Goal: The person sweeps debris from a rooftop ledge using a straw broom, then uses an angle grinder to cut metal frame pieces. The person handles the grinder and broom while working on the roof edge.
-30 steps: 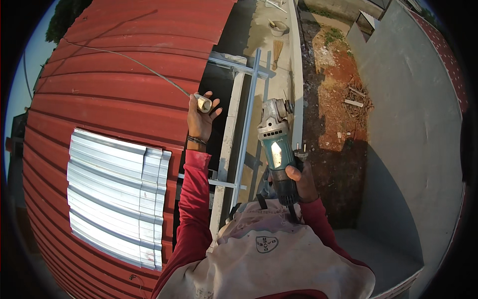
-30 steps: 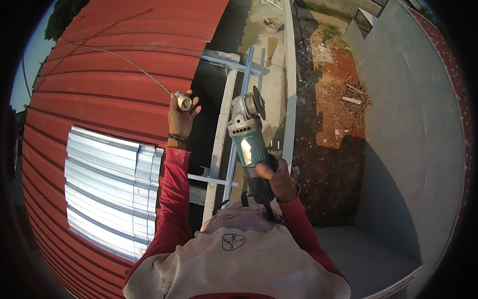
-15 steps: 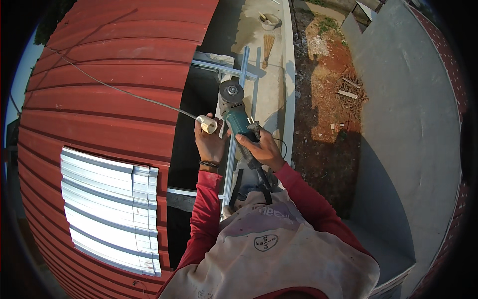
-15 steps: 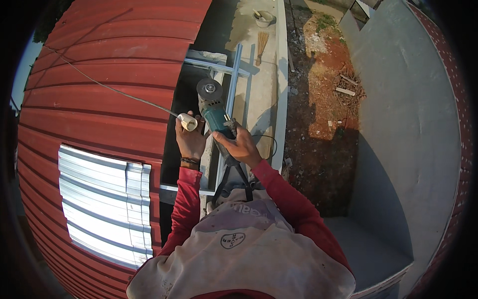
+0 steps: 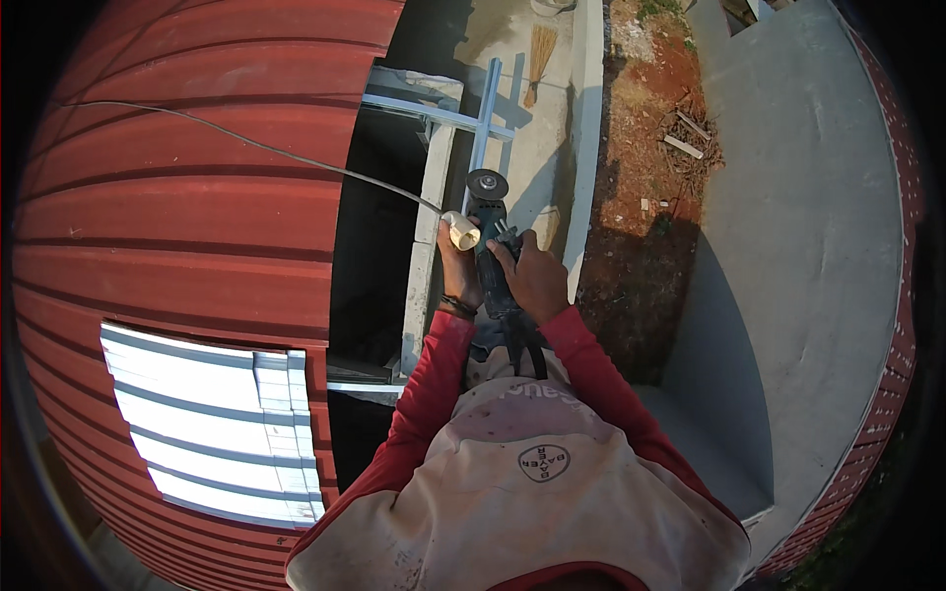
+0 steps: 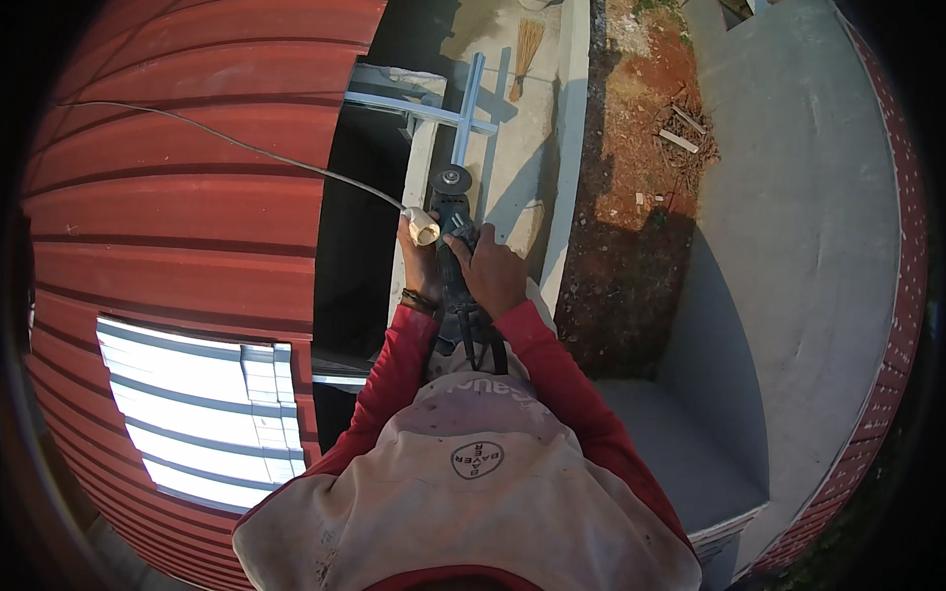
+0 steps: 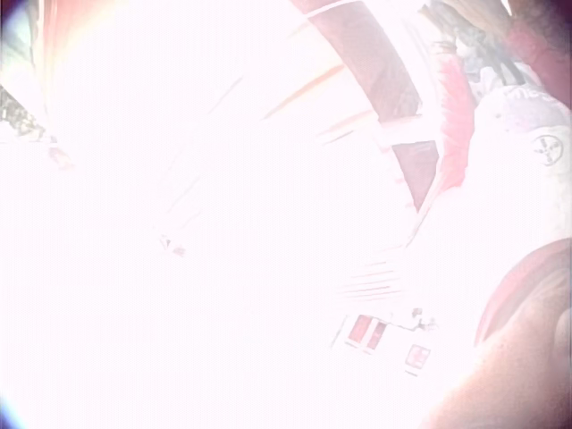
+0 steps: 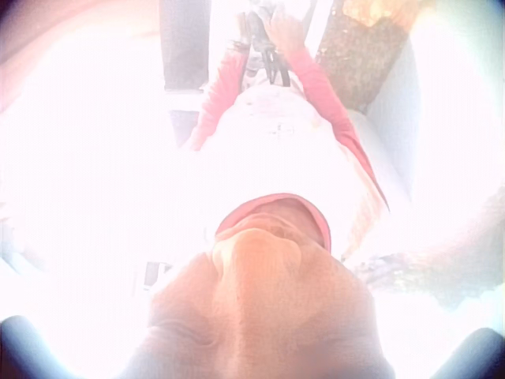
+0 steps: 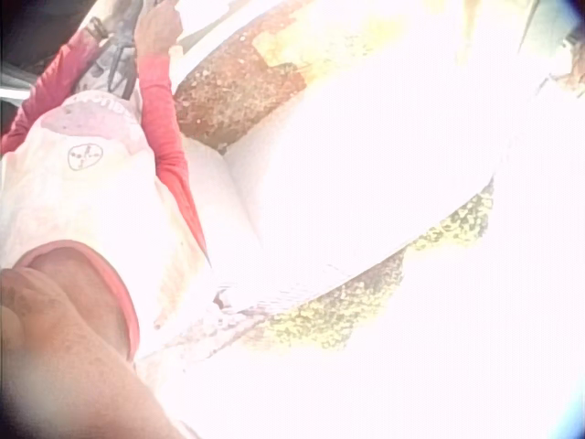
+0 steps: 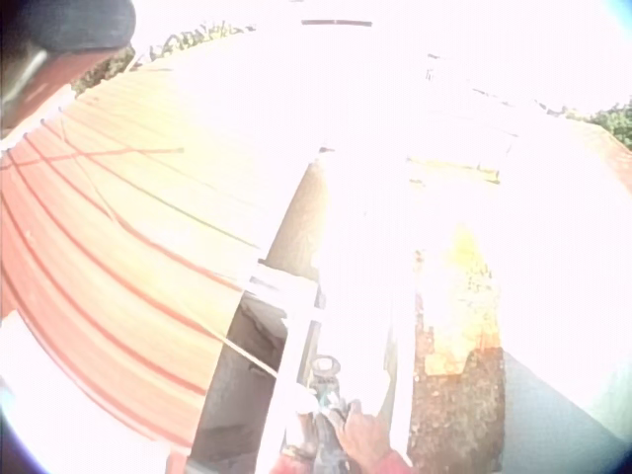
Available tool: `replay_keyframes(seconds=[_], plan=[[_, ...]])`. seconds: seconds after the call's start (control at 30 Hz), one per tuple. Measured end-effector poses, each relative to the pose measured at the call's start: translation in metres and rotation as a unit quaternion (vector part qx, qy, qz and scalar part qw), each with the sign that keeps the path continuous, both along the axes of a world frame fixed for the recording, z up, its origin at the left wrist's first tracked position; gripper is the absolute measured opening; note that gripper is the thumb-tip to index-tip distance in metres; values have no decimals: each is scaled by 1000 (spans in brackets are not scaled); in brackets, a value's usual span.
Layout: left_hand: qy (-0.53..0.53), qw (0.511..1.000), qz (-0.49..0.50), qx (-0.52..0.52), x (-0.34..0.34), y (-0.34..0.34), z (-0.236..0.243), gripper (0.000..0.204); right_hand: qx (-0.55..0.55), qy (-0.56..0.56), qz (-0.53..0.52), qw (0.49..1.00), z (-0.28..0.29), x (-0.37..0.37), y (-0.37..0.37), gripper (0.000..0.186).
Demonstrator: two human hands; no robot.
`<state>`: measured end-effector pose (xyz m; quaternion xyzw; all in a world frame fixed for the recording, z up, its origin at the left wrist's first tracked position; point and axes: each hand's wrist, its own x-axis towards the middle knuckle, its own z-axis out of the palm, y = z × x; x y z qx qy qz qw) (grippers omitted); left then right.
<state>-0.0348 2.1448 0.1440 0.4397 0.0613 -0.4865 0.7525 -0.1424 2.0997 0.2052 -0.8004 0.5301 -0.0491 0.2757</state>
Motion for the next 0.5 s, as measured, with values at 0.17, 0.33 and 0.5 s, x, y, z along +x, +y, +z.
replay_keyframes(seconds=[0.17,0.33,0.5], plan=[[93,990,-84,-58,20,-35,7,44,-33,-26,-23,999,17,17,-27,36],[92,993,-78,-8,34,-66,10,48,-72,-176,39,981,28,15,-51,25],[63,995,-66,-40,37,-77,14,45,-37,-225,43,973,21,23,-69,21]])
